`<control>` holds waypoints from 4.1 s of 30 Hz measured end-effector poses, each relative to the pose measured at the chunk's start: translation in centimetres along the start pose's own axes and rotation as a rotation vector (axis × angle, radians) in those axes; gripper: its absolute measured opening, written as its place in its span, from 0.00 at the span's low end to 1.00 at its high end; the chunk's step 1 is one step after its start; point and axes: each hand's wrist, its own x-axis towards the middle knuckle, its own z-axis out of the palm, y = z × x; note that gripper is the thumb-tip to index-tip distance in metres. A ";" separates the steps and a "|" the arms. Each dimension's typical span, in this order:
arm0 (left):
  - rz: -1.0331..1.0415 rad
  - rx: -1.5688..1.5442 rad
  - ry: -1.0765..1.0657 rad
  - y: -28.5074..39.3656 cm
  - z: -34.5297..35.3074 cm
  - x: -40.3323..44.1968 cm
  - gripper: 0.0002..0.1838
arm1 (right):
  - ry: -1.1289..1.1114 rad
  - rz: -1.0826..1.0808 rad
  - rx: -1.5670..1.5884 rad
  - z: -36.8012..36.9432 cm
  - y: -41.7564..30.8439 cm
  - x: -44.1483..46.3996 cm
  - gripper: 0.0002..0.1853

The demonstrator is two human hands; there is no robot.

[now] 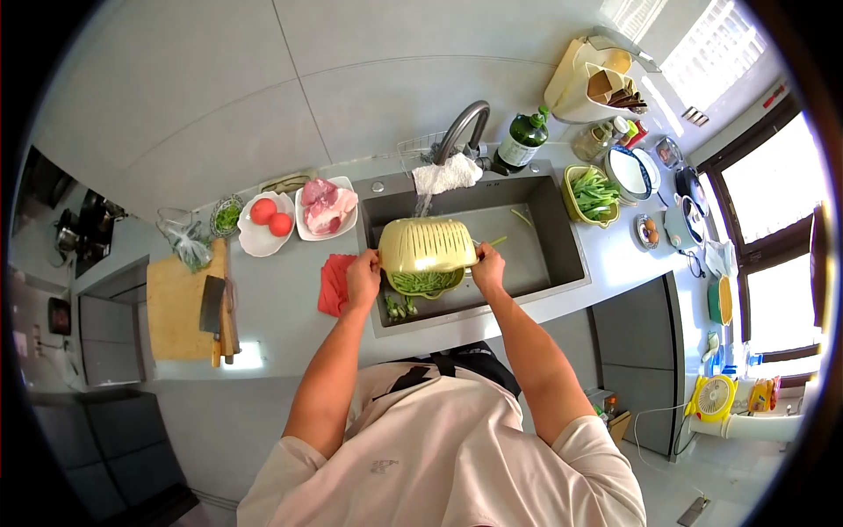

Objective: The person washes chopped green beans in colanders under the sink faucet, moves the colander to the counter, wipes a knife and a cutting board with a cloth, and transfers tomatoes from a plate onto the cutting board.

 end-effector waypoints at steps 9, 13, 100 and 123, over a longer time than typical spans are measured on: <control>-0.245 0.166 -0.052 1.5 1.1 0.2 0.08 | -0.180 0.113 0.243 0.9 1.3 3.0 0.09; -0.348 0.185 -0.041 0.8 2.2 -0.9 0.11 | -0.300 0.075 0.135 1.8 3.6 3.9 0.16; -1.131 -0.513 -0.218 -9.7 18.2 3.6 0.22 | -0.765 0.602 0.481 18.7 10.3 5.2 0.30; -0.913 -0.384 -0.419 -12.5 16.2 3.8 0.21 | -0.724 0.306 0.466 15.7 8.0 4.7 0.23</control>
